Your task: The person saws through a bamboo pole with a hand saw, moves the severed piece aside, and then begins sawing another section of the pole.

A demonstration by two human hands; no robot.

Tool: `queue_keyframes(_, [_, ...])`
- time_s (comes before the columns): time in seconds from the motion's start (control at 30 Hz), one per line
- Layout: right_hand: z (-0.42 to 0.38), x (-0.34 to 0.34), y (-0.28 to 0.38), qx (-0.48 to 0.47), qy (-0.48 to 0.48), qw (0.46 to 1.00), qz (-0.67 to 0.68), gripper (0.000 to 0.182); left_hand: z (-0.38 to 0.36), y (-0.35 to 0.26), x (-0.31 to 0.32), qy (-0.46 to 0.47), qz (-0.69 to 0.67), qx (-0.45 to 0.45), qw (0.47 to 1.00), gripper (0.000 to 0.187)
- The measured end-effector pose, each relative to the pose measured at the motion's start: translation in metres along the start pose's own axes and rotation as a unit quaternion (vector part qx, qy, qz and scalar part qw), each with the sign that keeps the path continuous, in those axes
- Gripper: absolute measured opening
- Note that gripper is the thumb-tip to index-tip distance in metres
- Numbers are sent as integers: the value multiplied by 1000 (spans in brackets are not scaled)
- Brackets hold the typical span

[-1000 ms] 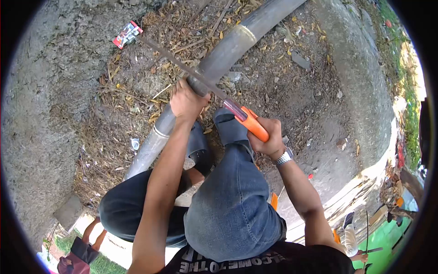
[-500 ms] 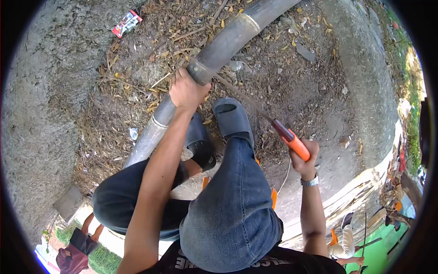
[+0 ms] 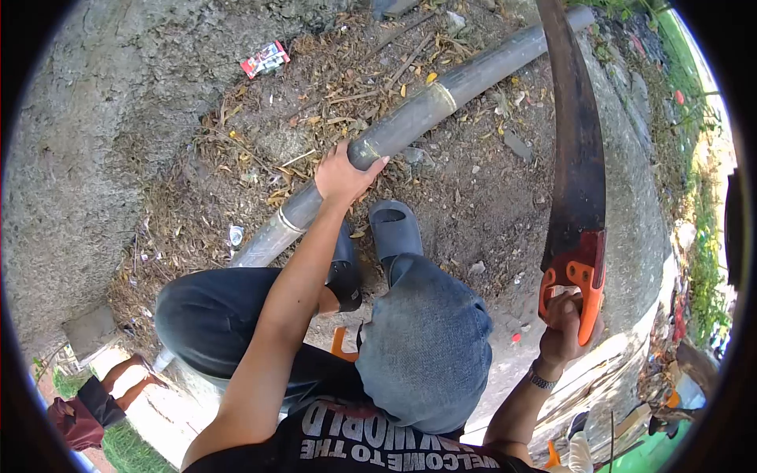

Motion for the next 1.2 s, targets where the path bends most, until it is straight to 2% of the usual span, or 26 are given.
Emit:
queue_keyframes(0.07, [-4, -1, -3, -18, 11, 1000, -19, 10, 3, 2, 7, 61, -11, 14, 998, 104])
queue_keyframes(0.1, [-7, -7, -8, -1, -13, 1000, -26, 9, 5, 6, 12, 91, -8, 12, 996, 112])
queue_keyframes(0.13, [-11, -13, -14, 18, -37, 999, -35, 8, 6, 10, 10, 95, -10, 1, 995, 112])
queue_keyframes(0.2, [-18, -18, -28, 21, -29, 999, -37, 7, 10, 10, 5, 126, -25, 1, 992, 108])
queue_keyframes(0.23, [-21, -18, -35, 33, -35, 998, -39, 7, 12, 14, 2, 114, -30, -7, 993, 81])
queue_keyframes(0.27, [-24, -19, -42, 46, -41, 997, -42, 8, 24, 30, 16, 113, -31, -12, 993, 81])
queue_keyframes(0.33, [-24, -8, -48, 52, -35, 997, -38, 7, 42, 77, 40, 144, -195, -168, 956, 73])
queue_keyframes(0.37, [-25, -1, -46, 47, -37, 997, -51, 6, 42, 75, 41, 146, -158, -150, 965, 73])
queue_keyframes(0.5, [-29, 10, -53, 62, -47, 993, -88, 7, 28, 62, 33, 154, -163, -161, 961, 77])
queue_keyframes(0.6, [-26, 26, -52, 69, -36, 990, -114, 10, 22, 41, 24, 180, -101, -115, 972, 82])
queue_keyframes(0.67, [-23, 53, -33, -2, 18, 983, -185, 9, 24, 32, 31, 186, -115, -52, 974, 96])
queue_keyframes(0.7, [-25, 52, -35, 21, 10, 983, -184, 10, 23, 28, 30, 189, -84, -3, 978, 104])
queue_keyframes(0.73, [-26, 55, -32, 14, 14, 984, -180, 10, 20, 32, 26, 181, -86, -6, 980, 104])
queue_keyframes(0.8, [-29, 55, -27, 16, -6, 987, -163, 12, 6, 16, 23, 211, 51, 126, 968, 115])
queue_keyframes(0.87, [-31, 53, -9, -27, -4, 988, -154, 11, 14, 30, 21, 175, 3, 106, 979, 117])
queue_keyframes(0.93, [-38, 23, 2, -56, 19, 985, -161, 11, 19, 63, 53, 252, -76, 98, 960, 115])
queue_keyframes(0.97, [-42, 21, 18, -65, 40, 986, -146, 14, 21, 75, 46, 238, -83, 101, 963, 115])
queue_keyframes(1.0, [-46, 17, 31, -80, 43, 985, -144, 14, 12, 88, 53, 307, -74, 87, 945, 112])
queue_keyframes(1.03, [-52, 7, 52, -117, 6, 982, -151, 15, -2, 94, 57, 376, -65, 74, 921, 108])
queue_keyframes(1.07, [-61, -5, 72, -154, -33, 975, -156, 17, -14, 84, 42, 364, -72, 79, 925, 108])
queue_keyframes(1.1, [-65, -25, 75, -118, -28, 979, -163, 18, -22, 79, 25, 314, -20, 62, 947, 104])
queue_keyframes(1.13, [-71, -33, 87, -136, -26, 978, -158, 18, -27, 77, 6, 264, 29, 41, 963, 99])
queue_keyframes(1.17, [-79, -45, 99, -151, -46, 972, -173, 17, -38, 75, 13, 256, 22, 42, 965, 99])
queue_keyframes(1.2, [-92, -56, 112, -160, -63, 966, -193, 15, -45, 75, 19, 156, 43, 38, 986, 93])
Point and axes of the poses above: each hand's wrist, its own z-axis towards the middle knuckle, its own x-axis out of the palm, y = z × x, the point moved 10 cm from there along z, towards the middle knuckle, and after that the axes turned 12 degrees about z, right-handed, at the moved point
